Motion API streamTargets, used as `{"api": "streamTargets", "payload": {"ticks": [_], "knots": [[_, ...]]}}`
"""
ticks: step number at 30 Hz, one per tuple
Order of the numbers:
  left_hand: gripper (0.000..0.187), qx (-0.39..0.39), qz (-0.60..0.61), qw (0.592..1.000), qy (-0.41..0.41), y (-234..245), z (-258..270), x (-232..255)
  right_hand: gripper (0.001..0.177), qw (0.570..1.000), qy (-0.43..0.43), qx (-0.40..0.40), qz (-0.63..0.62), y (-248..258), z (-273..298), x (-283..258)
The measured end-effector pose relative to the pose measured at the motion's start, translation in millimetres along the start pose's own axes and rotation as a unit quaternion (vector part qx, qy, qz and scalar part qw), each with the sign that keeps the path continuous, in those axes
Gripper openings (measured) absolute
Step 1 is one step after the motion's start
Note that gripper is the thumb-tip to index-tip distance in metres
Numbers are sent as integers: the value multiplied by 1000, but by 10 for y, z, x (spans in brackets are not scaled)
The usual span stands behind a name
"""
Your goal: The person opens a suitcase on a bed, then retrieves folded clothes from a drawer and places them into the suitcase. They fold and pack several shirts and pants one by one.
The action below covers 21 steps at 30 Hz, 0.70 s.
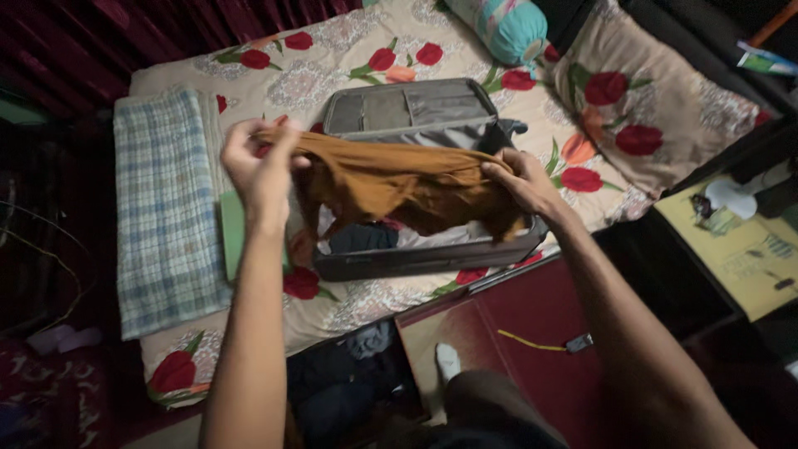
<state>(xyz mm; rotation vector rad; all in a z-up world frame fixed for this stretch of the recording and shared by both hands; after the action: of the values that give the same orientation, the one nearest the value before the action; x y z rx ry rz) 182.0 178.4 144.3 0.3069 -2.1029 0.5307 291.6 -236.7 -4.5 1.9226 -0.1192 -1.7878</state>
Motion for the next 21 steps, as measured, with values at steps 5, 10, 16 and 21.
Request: {"api": "streamTargets", "payload": {"ticks": [5,10,16,21], "knots": [[16,59,108,991,-49,-216,-56,152,30,998,51,14,41,694,-255,-694],[13,-18,26,999,-23,-986,146,392,62,877,264,213,341,531,137,-1927],[26,-68,62,996,-17,-1533,138,454,31,976,161,68,132,-137,69,-2171],[33,-113,-63,985,-111,-1332,-13,534,43,986,92,18,136,117,-290,-1910]]}}
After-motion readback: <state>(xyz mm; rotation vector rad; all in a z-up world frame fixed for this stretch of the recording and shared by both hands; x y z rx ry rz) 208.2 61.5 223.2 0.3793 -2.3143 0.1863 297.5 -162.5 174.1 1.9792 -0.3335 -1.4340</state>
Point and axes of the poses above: each hand's wrist, its own z-axis away from the middle knuckle, its own y-axis out of the back of the hand, x = y × z, the point moved 10 cm from there along -z, towards the middle knuckle, and after that the axes turned 10 degrees about -y, right-handed, at the moved point
